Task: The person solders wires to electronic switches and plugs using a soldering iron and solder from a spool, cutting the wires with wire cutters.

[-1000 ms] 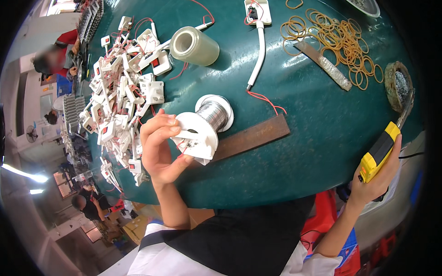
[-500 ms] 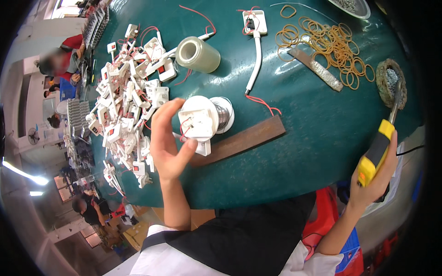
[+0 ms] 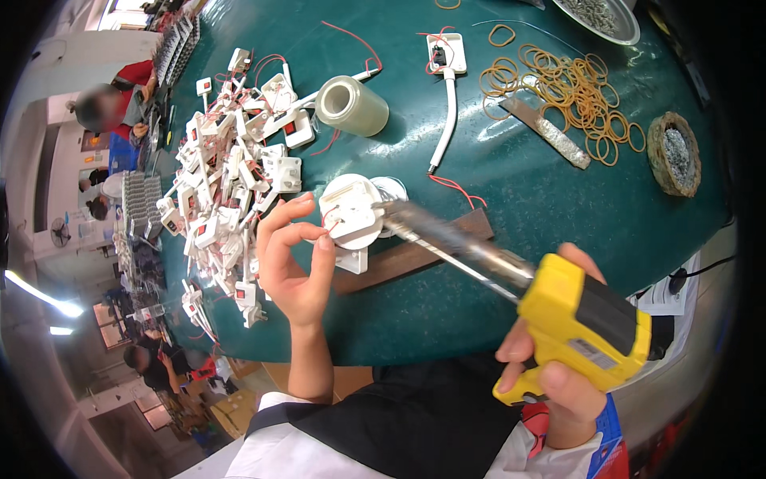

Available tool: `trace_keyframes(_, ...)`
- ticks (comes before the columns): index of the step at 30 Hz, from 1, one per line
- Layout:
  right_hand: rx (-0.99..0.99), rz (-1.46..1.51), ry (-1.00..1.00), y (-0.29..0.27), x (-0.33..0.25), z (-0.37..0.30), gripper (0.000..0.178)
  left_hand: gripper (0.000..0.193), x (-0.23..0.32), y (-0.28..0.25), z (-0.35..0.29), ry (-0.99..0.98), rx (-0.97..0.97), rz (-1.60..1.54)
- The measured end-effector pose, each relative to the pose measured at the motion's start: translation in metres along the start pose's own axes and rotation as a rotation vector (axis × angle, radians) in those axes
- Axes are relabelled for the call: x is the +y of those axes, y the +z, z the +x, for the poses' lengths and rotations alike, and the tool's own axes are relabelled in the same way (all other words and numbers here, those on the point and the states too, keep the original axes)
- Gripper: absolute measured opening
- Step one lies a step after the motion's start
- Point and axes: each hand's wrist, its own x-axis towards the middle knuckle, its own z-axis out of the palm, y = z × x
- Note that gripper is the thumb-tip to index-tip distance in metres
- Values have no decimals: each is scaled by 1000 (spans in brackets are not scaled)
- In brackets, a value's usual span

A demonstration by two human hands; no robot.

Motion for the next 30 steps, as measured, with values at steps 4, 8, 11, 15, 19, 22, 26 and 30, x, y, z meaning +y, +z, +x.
trace_keyframes(4,-82,-15,154,9,-6,10,88,13,6,1,2,22,-22,63)
trace_keyframes(8,-80,-122,235,14,-17,18,86,14,6,3,5,-17,-7,-48)
trace_keyframes(11,-112,-146,240,16,-22,24,85,14,-3,-2,11,13,-78,-104)
trace_keyframes(15,-150,-161,245,21,-25,28,84,12,-13,-5,18,-4,-152,-281)
trace_keyframes(19,-84,-279,212,29,-19,27,87,12,-12,-7,20,37,-185,-210)
trace_keyframes(22,-89,-282,231,32,-18,28,87,12,-9,-7,21,50,-177,-171)
trace_keyframes(26,-86,-304,252,34,-18,29,86,13,-7,-8,23,92,-185,-122)
trace_keyframes(30,-76,-323,286,37,-18,30,86,13,-7,-8,25,107,-192,-108)
